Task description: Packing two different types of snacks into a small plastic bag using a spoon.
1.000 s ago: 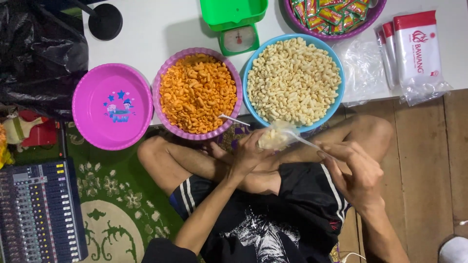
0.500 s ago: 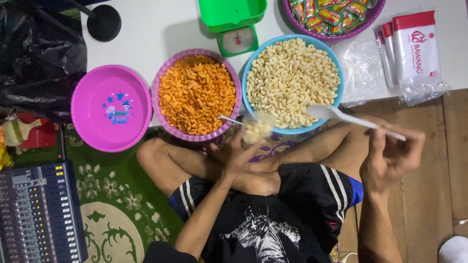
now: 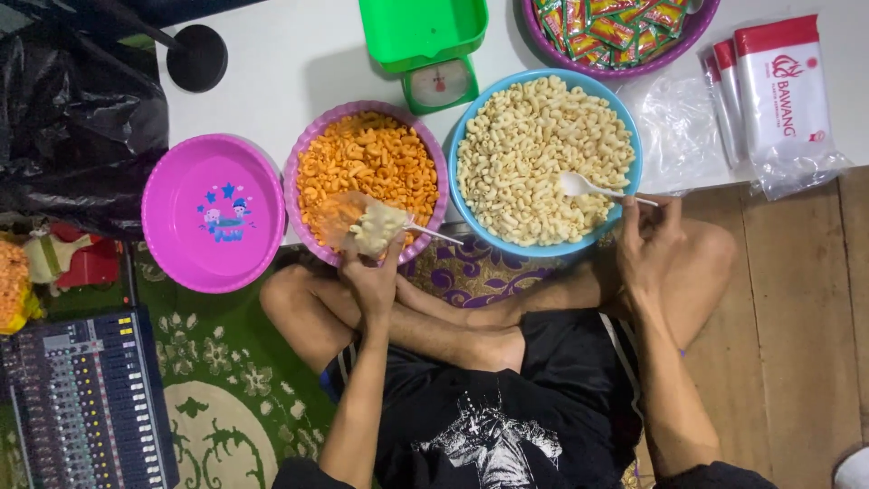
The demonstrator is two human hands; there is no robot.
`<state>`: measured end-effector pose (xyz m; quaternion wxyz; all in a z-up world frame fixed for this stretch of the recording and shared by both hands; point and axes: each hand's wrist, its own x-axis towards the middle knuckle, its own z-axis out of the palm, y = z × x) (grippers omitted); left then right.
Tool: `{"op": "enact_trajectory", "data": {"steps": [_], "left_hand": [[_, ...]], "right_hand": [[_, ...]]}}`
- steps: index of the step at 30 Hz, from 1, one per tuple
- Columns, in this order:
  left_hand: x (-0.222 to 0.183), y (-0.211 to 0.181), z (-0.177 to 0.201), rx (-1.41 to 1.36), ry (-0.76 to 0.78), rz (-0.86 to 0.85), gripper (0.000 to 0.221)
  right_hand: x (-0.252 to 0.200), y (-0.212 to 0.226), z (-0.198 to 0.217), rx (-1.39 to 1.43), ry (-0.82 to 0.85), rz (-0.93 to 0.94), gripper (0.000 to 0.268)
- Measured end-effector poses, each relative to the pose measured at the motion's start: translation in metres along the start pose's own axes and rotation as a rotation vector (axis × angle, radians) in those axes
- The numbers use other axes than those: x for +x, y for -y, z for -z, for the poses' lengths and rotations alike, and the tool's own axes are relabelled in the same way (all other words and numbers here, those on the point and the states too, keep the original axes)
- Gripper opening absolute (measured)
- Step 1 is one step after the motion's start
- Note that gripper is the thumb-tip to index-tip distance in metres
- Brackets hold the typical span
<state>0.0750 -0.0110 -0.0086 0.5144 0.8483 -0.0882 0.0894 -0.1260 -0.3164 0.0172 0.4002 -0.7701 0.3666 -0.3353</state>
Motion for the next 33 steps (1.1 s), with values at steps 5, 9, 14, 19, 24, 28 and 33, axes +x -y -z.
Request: {"op": "enact_trajectory", "data": {"steps": [5,9,14,19,24,28,33], "left_hand": [[-0.001,-0.006,-0.001,0.031,-0.004,-0.004,0.067],[-0.005,-0.003,-0.002,0.073,-0.001,-0.003,0.067],[-0.002,0.004,-0.002,0.043,0.011,0.035,0.069],[-0.002,0.005,0.000,0.052,0.001,-0.008,0.068],[-0.006,0.016,-0.002,-0.046,0.037,0.051,0.071],[-0.013,0.022,-0.009,-0.040,0.057,0.084,0.070],[-0.011,0.031,-0.009,-0.023,0.052,0.060,0.071]], "right_hand": [[-0.004,-0.028,-0.013,0.177,0.018,-0.132,0.016],[-0.006,-0.027,-0.005,0.206,0.015,-0.215,0.015],[-0.008,-0.028,0.000,0.258,-0.023,-0.338,0.013],[-0.008,-0.022,0.002,0.223,-0.071,-0.305,0.013],[-0.006,-0.016,0.004,-0.060,-0.079,-0.097,0.017],[0.005,0.000,-0.006,-0.214,0.040,-0.041,0.023],[-0.003,-0.025,-0.020,0.195,-0.047,-0.111,0.013]]}}
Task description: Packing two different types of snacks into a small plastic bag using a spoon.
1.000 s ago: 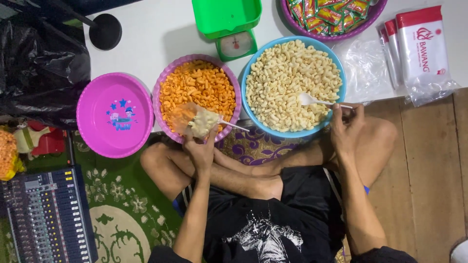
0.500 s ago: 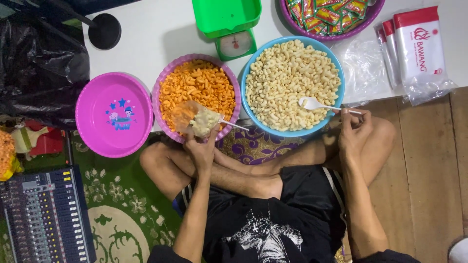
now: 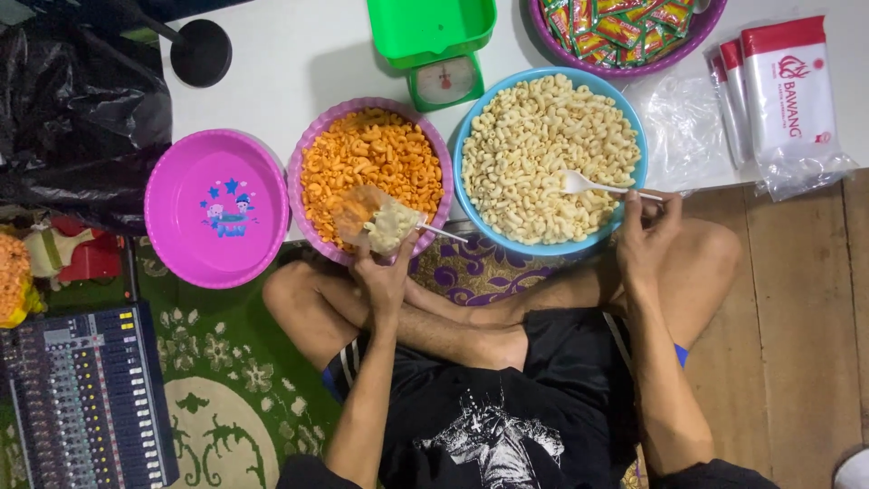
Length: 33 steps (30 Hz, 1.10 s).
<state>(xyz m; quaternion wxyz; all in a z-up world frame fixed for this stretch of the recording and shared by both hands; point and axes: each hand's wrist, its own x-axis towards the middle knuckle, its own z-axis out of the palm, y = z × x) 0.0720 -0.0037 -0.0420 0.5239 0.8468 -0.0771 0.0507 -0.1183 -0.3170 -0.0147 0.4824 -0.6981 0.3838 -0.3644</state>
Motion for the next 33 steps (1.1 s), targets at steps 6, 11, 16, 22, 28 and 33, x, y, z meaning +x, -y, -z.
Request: {"op": "enact_trajectory", "data": {"steps": [6,11,16,22,28,33], "left_hand": [[0.001,-0.002,0.001,0.013,0.009,-0.011,0.073],[-0.003,-0.028,-0.001,0.036,0.281,-0.100,0.054],[-0.024,-0.059,-0.026,-0.174,0.689,-0.182,0.045],[-0.050,-0.083,-0.047,-0.079,0.648,-0.352,0.056],[-0.056,-0.084,-0.053,-0.072,0.665,-0.368,0.061],[-0.053,-0.079,-0.047,-0.256,0.619,-0.332,0.056]], "right_hand": [[-0.004,0.004,0.017,0.072,-0.073,-0.115,0.015],[-0.005,0.092,0.037,-0.232,-0.037,-0.185,0.016],[-0.008,0.089,0.057,0.123,0.012,-0.214,0.014],[-0.026,0.129,0.071,0.180,0.104,-0.106,0.013],[-0.054,0.162,0.052,-0.241,0.307,0.406,0.019],[-0.061,0.137,0.050,-0.313,0.361,0.642,0.013]]}}
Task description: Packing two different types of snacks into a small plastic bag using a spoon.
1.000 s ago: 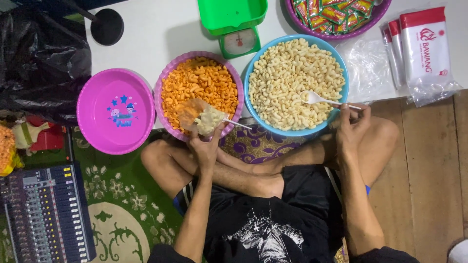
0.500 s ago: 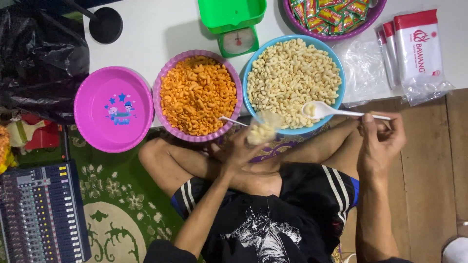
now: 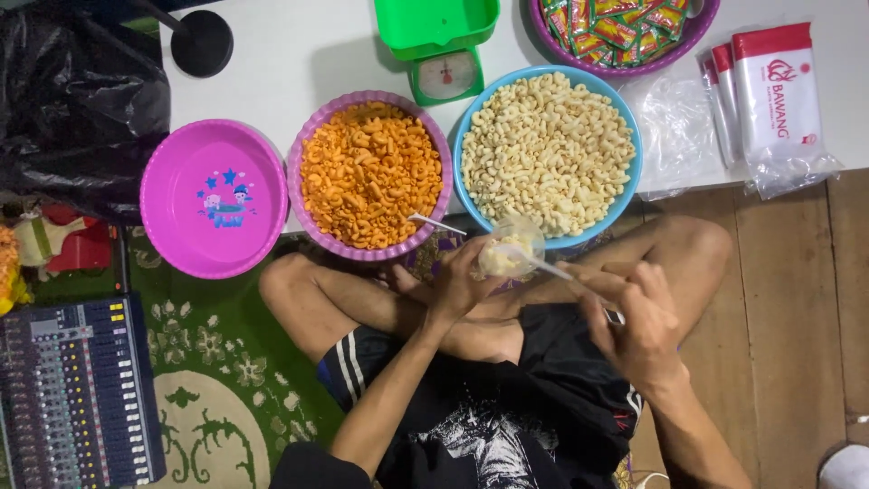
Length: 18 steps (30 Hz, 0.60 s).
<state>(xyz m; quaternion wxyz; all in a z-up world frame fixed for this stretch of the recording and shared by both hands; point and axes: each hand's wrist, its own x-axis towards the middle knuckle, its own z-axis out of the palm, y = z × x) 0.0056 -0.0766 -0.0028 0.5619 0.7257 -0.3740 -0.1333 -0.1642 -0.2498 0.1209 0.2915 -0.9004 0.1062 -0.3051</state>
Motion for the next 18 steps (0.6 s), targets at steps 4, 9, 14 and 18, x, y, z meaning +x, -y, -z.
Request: {"op": "enact_trajectory", "data": {"steps": [4,9,14,18], "left_hand": [[-0.005,0.007,0.003,-0.027,-0.019,0.027,0.059],[-0.001,-0.002,0.006,0.007,-0.022,0.007,0.064],[0.004,-0.009,0.009,-0.001,-0.036,-0.002,0.059],[-0.007,0.013,0.008,-0.008,-0.066,-0.005,0.057]], "right_hand": [[0.013,0.004,-0.006,-0.019,-0.053,0.049,0.014],[0.012,0.011,-0.012,0.043,0.015,-0.005,0.013],[0.039,0.033,-0.009,0.038,0.013,0.052,0.011],[0.015,0.008,-0.016,0.104,-0.020,0.024,0.010]]}}
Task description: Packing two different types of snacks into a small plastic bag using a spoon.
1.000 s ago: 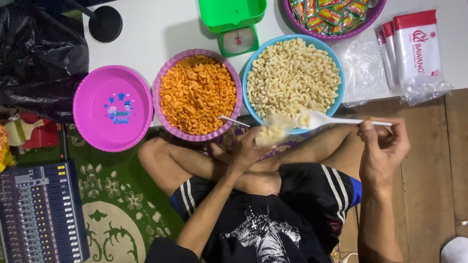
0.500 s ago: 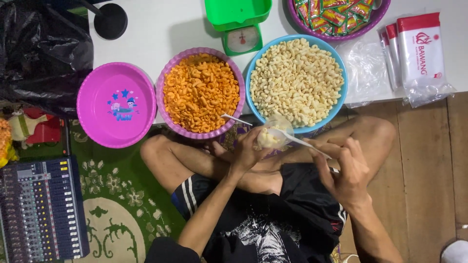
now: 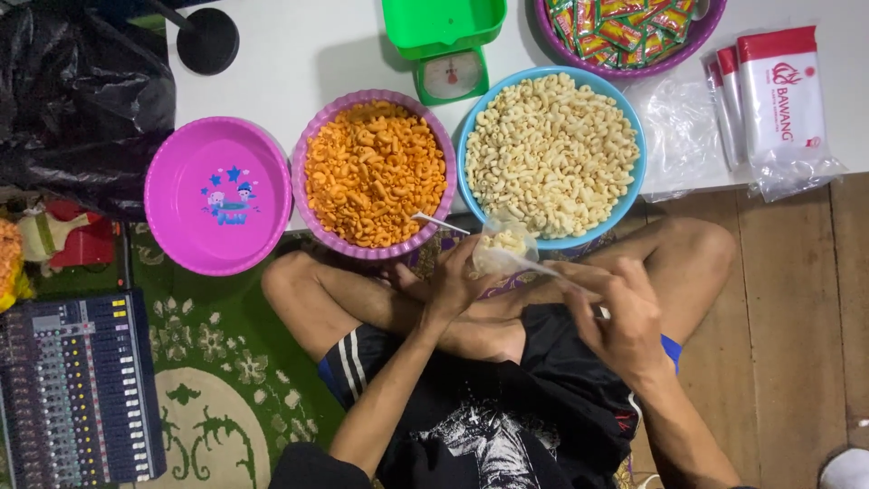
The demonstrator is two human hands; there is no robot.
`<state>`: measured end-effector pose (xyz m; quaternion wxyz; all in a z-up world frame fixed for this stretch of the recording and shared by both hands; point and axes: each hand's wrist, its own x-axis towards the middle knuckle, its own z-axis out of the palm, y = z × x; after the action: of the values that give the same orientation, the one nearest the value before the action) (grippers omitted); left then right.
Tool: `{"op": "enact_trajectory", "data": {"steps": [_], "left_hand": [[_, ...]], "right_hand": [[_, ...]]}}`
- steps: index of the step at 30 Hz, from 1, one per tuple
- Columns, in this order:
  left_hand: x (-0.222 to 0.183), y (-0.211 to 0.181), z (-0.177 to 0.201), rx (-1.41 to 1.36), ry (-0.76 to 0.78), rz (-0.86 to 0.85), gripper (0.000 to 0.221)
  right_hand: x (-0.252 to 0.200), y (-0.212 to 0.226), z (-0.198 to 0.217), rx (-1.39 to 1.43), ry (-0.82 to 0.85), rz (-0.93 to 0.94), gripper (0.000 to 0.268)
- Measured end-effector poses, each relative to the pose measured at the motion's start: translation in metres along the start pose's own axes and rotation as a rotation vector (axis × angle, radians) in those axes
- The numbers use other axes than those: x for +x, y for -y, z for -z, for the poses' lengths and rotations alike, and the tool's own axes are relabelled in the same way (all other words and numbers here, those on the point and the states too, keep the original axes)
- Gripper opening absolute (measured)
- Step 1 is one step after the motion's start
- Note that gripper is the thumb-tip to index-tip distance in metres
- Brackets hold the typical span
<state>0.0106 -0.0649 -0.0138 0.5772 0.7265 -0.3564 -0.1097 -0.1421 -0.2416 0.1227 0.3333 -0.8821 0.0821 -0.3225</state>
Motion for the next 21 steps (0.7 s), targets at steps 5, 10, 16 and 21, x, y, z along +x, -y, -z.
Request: {"op": "enact_trajectory", "data": {"steps": [5,10,16,21], "left_hand": [[0.005,-0.010,0.003,0.044,0.008,-0.013,0.057],[0.007,-0.018,0.004,0.033,0.016,0.023,0.055],[0.005,-0.005,-0.001,0.052,0.003,0.018,0.051],[0.007,0.002,0.000,0.120,-0.034,0.119,0.055]], "right_hand": [[0.021,0.017,0.004,-0.063,-0.019,0.037,0.013],[0.027,0.019,0.000,-0.057,0.032,0.095,0.010],[0.026,0.014,-0.004,0.002,-0.002,0.032,0.010],[-0.007,-0.013,-0.006,0.022,-0.230,-0.129,0.013]]}}
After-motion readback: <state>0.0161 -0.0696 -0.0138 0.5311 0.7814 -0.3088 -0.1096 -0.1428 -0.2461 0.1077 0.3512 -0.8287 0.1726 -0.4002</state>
